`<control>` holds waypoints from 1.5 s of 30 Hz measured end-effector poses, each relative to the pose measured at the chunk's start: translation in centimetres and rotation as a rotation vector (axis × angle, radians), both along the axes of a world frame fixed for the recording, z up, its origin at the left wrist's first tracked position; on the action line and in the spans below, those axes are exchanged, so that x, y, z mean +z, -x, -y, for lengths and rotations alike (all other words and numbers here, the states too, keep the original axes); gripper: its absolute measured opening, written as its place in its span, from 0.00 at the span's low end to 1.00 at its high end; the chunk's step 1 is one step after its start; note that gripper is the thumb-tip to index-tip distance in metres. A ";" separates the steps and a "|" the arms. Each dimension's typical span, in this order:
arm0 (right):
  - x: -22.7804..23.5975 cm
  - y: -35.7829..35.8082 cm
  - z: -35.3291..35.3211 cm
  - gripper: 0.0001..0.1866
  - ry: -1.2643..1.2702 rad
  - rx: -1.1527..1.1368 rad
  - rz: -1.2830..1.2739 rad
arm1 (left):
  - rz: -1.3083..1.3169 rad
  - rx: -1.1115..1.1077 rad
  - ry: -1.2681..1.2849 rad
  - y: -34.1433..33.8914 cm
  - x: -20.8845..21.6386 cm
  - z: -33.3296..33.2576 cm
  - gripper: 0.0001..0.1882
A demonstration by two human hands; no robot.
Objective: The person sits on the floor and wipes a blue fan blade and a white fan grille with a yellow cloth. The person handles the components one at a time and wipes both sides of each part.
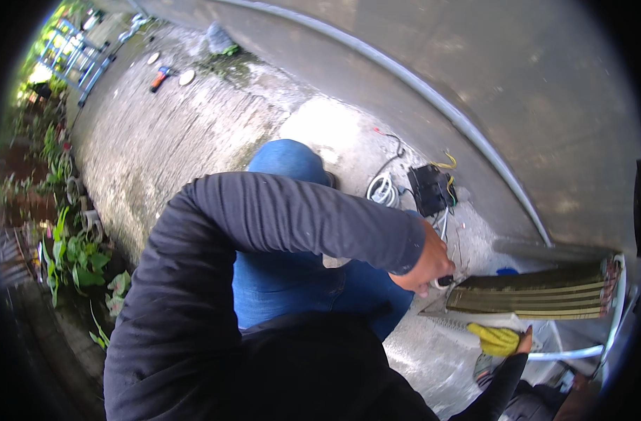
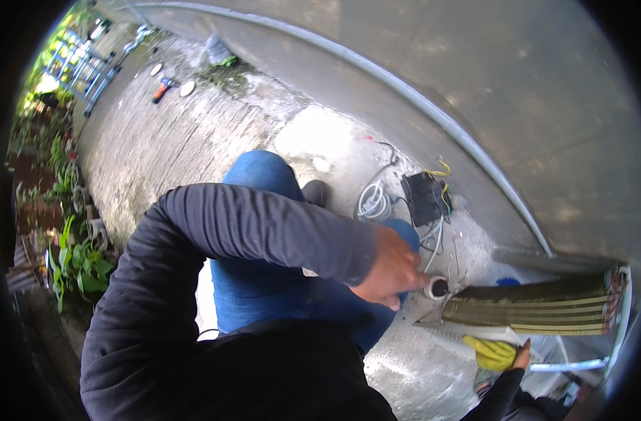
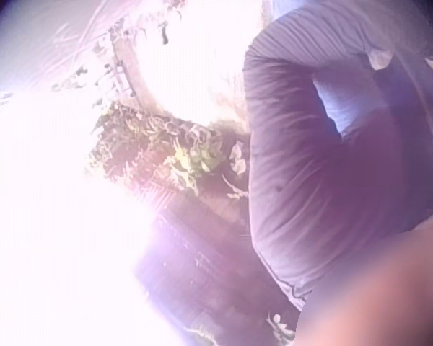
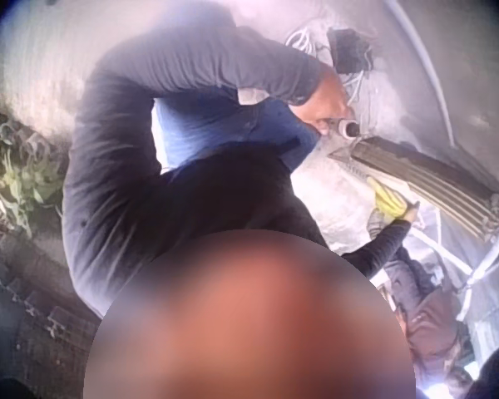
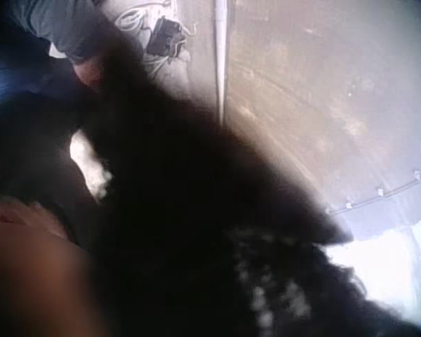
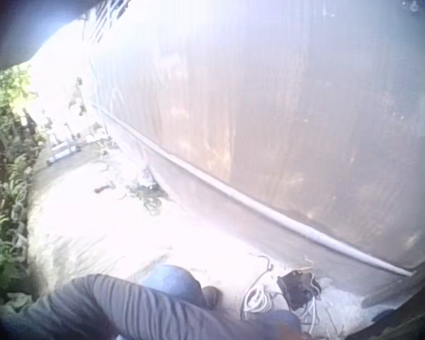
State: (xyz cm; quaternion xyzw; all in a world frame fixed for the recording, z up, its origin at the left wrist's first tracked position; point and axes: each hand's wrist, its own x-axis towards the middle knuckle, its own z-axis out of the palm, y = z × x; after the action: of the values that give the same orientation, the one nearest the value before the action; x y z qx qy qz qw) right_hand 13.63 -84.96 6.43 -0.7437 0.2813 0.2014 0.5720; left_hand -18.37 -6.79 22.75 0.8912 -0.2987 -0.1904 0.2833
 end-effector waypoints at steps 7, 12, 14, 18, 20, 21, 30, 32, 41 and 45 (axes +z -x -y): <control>2.5 0.5 -8.4 0.31 0.889 0.258 0.549 | 0.027 -0.037 -0.165 -1.5 -1.8 -2.5 0.27; 4.5 5.1 -23.4 0.30 1.019 0.351 0.860 | 0.052 -0.079 -0.275 -4.5 -4.5 -2.0 0.23; 4.7 6.8 -29.6 0.29 1.015 0.418 0.937 | 0.101 -0.145 -0.415 -6.0 -5.4 0.0 0.19; 4.8 9.6 -40.7 0.28 0.981 0.561 1.028 | 0.256 -0.133 -0.407 -8.6 -7.1 3.0 0.23; 5.1 10.5 -45.2 0.27 0.974 0.638 1.031 | 0.376 -0.179 -0.342 -10.0 -7.3 2.8 0.24; 5.4 10.8 -47.0 0.27 0.973 0.673 1.028 | 0.351 -0.126 -0.238 -10.7 -7.0 2.5 0.23; 12.7 14.1 -55.1 0.23 0.902 0.919 0.848 | -0.065 0.416 0.152 -9.8 -8.4 -4.8 0.22; 15.2 15.4 -54.9 0.23 0.855 0.979 0.797 | -0.110 0.685 0.318 -6.6 -8.1 -4.9 0.20; 30.6 23.7 -48.4 0.20 0.302 1.347 0.276 | 0.010 1.334 0.650 24.8 14.6 -3.0 0.15; 37.7 26.6 -55.9 0.16 0.431 1.421 0.434 | -0.110 1.531 0.425 37.1 24.0 -7.1 0.14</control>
State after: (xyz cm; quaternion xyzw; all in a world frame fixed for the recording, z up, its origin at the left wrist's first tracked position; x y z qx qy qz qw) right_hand -13.02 -29.07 44.15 -0.8635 -0.3487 0.3106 0.1903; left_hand -55.42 0.27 46.80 0.7652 0.3809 0.0746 0.5137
